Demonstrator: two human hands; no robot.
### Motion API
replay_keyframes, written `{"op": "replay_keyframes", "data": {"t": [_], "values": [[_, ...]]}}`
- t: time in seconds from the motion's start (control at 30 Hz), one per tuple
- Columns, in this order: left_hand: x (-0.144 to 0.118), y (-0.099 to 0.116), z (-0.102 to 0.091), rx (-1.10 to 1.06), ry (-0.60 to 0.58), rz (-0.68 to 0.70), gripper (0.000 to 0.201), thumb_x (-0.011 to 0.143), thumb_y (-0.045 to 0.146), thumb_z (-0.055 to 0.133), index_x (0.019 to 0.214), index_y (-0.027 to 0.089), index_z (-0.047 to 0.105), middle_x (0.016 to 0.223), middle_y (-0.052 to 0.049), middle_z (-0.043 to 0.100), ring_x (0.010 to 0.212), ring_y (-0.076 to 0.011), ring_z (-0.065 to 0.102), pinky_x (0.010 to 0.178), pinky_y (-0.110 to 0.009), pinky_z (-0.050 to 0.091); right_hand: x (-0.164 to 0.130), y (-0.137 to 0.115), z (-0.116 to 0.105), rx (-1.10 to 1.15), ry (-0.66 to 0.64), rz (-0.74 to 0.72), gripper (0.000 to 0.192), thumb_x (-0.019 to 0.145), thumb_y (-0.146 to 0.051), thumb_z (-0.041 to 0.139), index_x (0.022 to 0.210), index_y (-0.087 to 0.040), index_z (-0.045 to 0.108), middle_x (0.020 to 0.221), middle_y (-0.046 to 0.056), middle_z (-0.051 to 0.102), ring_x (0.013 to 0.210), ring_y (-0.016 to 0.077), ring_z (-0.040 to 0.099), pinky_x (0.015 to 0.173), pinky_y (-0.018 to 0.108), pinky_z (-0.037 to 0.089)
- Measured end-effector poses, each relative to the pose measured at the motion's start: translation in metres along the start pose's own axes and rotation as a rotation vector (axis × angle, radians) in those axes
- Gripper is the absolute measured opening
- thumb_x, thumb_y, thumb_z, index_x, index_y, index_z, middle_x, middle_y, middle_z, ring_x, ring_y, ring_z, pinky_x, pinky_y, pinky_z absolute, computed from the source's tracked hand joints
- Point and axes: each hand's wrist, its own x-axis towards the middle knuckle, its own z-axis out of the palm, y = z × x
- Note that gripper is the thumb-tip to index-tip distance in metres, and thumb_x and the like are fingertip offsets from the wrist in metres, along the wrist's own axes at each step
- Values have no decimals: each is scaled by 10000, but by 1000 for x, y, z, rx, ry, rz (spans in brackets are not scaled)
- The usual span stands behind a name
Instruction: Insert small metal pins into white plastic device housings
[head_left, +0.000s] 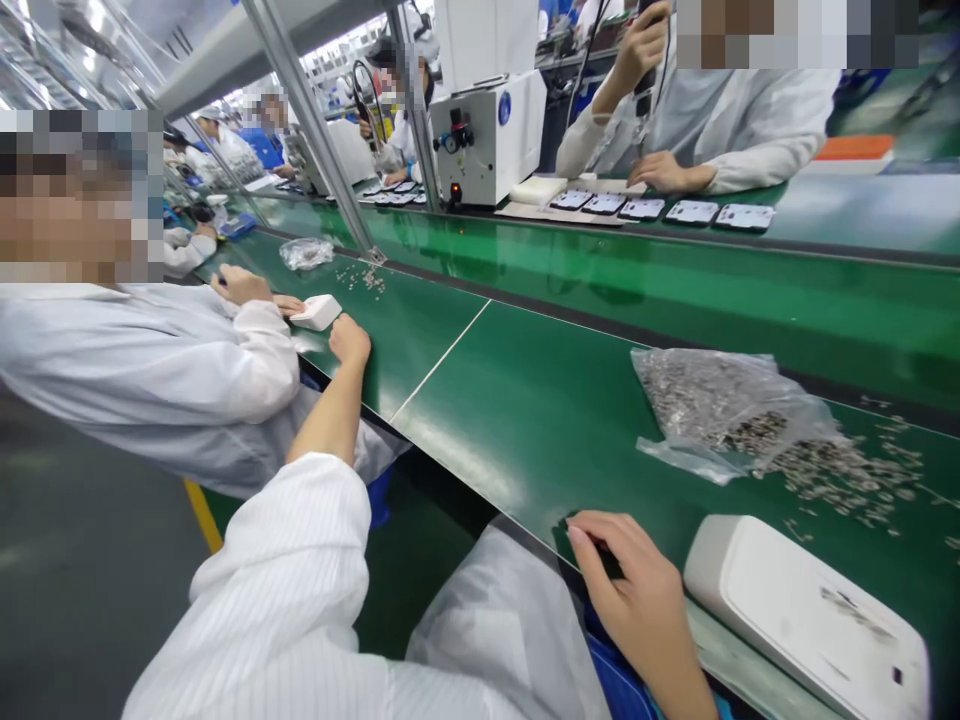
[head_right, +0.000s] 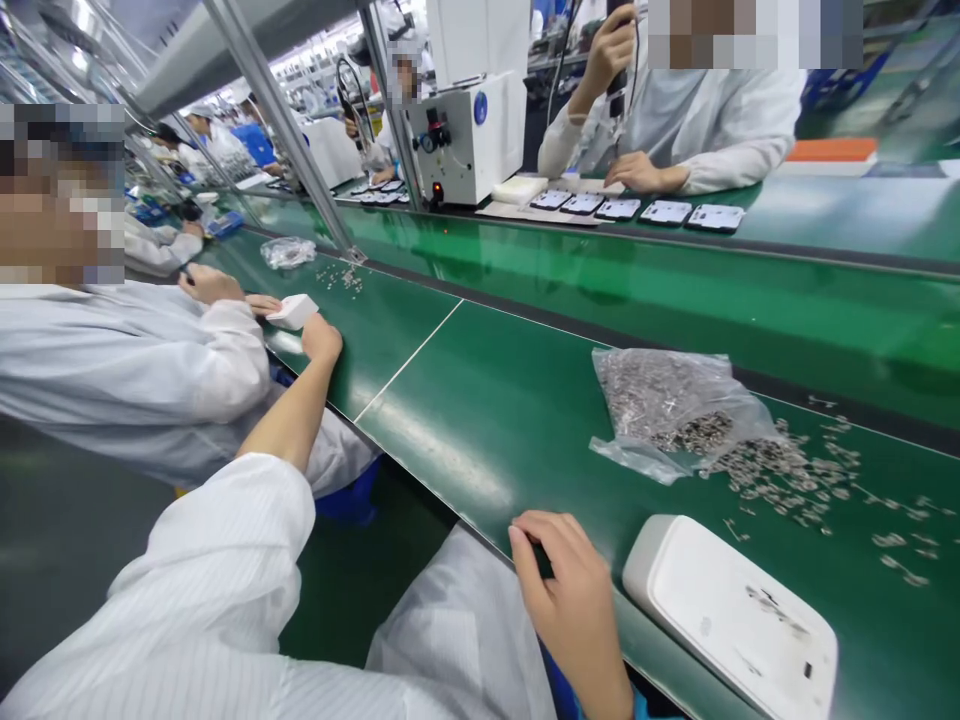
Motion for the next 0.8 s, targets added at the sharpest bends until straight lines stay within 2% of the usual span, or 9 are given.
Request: {"op": "replay_keyframes", "data": {"t": [0.13, 0.23, 0.3, 0.4, 0.47, 0.53, 0.63, 0.8], "values": [[-9, 6, -1, 2, 39, 63, 400, 1008, 389, 623, 1321, 145, 570, 1347, -120, 568, 1161, -238, 603, 1023, -486, 522, -2, -1, 0, -6, -5, -38, 56, 990, -211, 604, 953, -230, 643, 931, 44, 710, 868, 208, 651, 784, 349, 517], [-15, 25, 12, 31, 16, 121, 407, 1003, 409, 629, 1313, 151, 580, 1334, -116, 584, 1170, -249, 607, 1024, -496, 527, 0, -1, 0, -9, -19, -48, 64, 990, -211, 601, 941, -233, 635, 923, 40, 705, 856, 207, 647, 774, 349, 518], [-22, 50, 30, 47, -21, 164, 390, 1001, 421, 627, 1280, 150, 594, 1286, -107, 606, 1138, -241, 616, 1008, -485, 530, 1, -1, 1, -18, -29, -53, 68, 990, -212, 600, 936, -234, 634, 917, 37, 703, 847, 205, 645, 766, 348, 517], [-43, 99, 65, 61, -85, 249, 322, 1012, 400, 584, 1215, 151, 605, 1230, -103, 623, 1097, -239, 613, 985, -445, 511, 1, -2, 0, -29, -31, -54, 69, 987, -208, 601, 930, -229, 634, 911, 34, 701, 844, 202, 645, 764, 345, 516], [-62, 128, 87, 70, -127, 314, 277, 1023, 347, 521, 1181, 134, 602, 1216, -142, 623, 1094, -255, 606, 958, -402, 481, 1, -4, 0, -27, -24, -49, 68, 986, -199, 599, 934, -226, 635, 915, 38, 702, 850, 203, 645, 766, 345, 517], [-78, 147, 102, 89, -162, 381, 273, 1010, 332, 511, 1175, 131, 596, 1226, -175, 617, 1144, -290, 581, 970, -397, 446, 0, -7, -1, -20, -14, -46, 63, 985, -187, 598, 952, -224, 637, 928, 43, 703, 862, 203, 645, 772, 345, 520], [-90, 154, 109, 133, -192, 444, 262, 993, 296, 501, 1185, 138, 585, 1258, -189, 605, 1206, -319, 546, 988, -399, 419, -2, -8, -3, -9, 7, -49, 70, 989, -170, 594, 960, -220, 633, 935, 48, 702, 864, 199, 642, 772, 339, 520], [-90, 151, 107, 211, -206, 467, 263, 1000, 289, 473, 1193, 146, 580, 1230, -175, 623, 1188, -302, 562, 971, -397, 441, -2, -5, 3, -12, 13, -64, 67, 989, -170, 599, 955, -215, 635, 921, 53, 697, 846, 195, 643, 752, 338, 529]]}}
